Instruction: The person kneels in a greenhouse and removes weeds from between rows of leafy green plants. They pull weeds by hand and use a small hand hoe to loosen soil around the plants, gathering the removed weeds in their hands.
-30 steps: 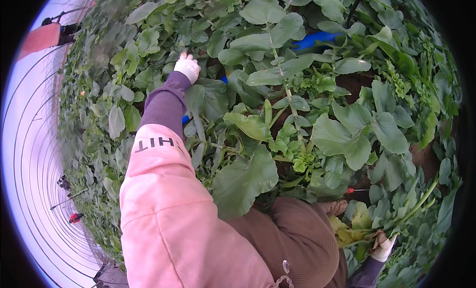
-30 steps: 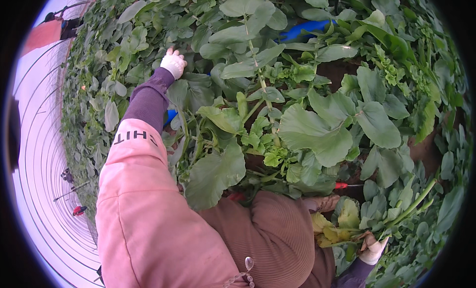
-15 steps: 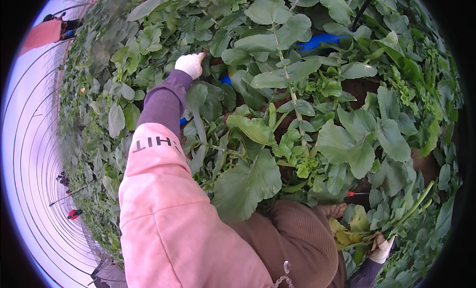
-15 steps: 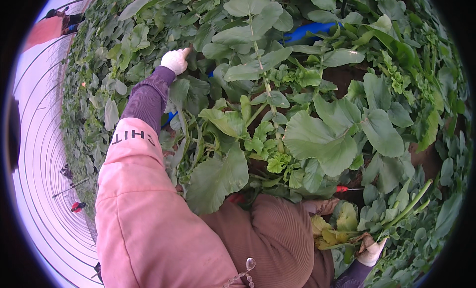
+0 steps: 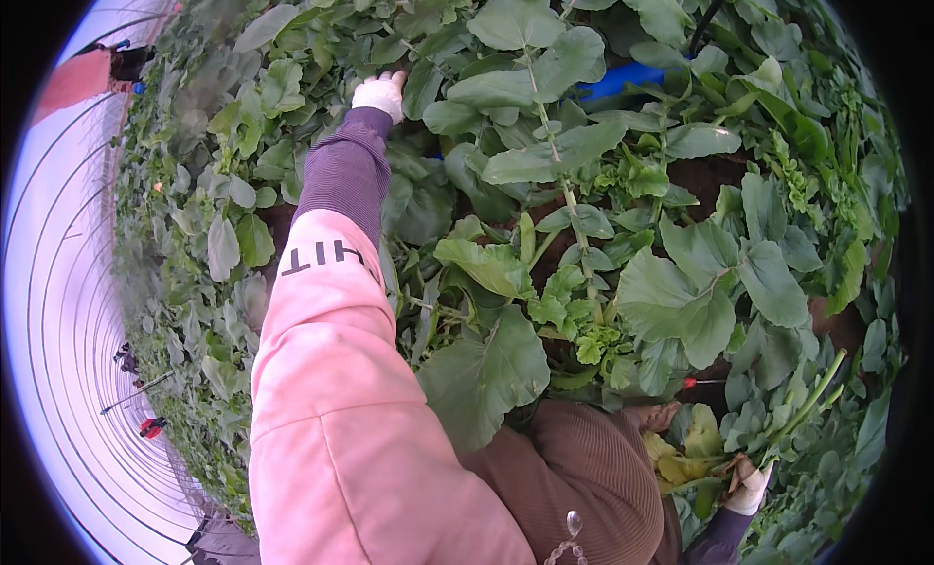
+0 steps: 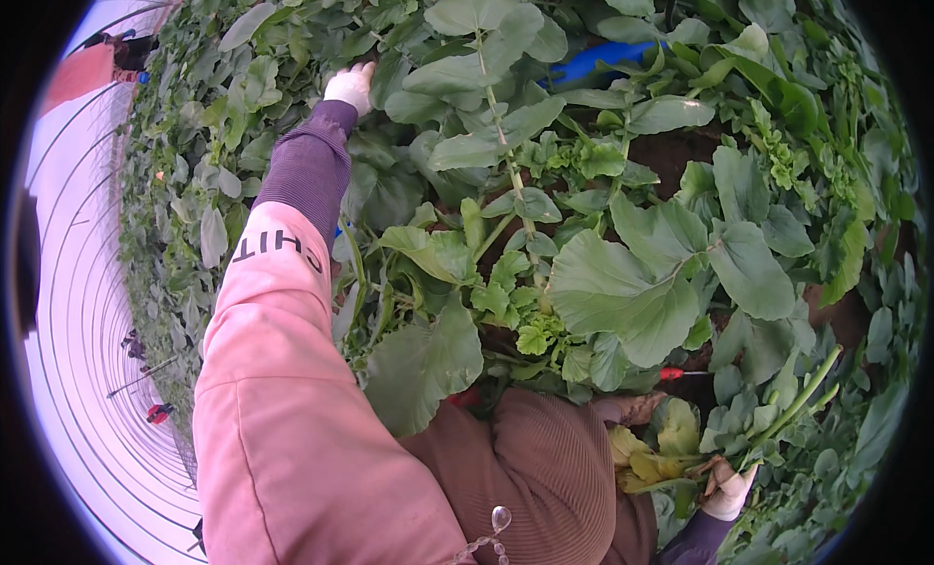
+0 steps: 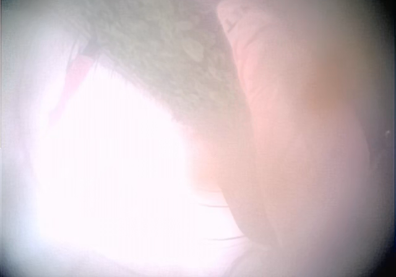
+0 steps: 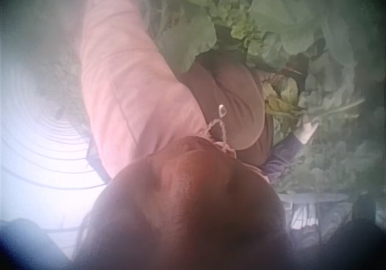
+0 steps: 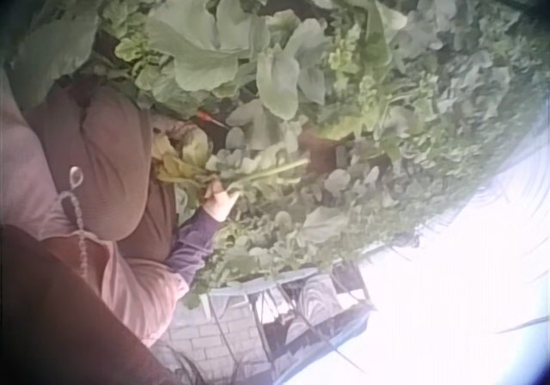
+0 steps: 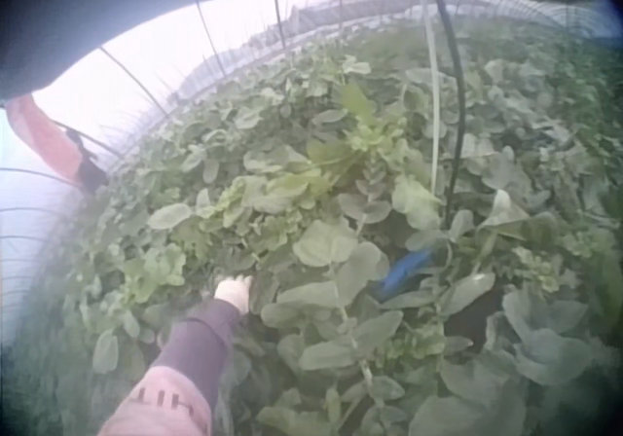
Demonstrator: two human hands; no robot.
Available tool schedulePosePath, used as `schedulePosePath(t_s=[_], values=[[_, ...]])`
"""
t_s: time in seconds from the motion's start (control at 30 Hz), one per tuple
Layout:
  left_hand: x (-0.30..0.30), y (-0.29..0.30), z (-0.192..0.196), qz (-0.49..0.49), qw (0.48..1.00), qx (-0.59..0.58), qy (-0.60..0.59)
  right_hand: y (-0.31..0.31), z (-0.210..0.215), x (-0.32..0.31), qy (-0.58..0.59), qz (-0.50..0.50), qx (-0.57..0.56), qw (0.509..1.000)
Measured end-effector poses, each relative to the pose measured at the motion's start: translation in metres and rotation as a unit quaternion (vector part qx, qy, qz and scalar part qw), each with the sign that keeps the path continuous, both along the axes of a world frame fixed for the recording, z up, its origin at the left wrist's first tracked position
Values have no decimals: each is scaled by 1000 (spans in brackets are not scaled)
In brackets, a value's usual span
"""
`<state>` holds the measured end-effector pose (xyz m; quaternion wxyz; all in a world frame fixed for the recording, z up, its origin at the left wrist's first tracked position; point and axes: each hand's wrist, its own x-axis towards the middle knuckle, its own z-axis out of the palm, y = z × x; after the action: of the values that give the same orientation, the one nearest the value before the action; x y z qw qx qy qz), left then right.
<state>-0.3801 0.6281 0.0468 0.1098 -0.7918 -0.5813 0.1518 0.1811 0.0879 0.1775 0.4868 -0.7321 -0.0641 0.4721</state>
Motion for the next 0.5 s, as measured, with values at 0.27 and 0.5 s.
schedulePosePath(t_s=[0.27, 0.5], values=[[2, -12, -4, -82, 989, 120, 22, 5, 6, -8, -17, 0, -12, 1000], [-54, -60, 35, -154, 987, 30, -41, 7, 5, -5, 4, 13, -8, 1000]])
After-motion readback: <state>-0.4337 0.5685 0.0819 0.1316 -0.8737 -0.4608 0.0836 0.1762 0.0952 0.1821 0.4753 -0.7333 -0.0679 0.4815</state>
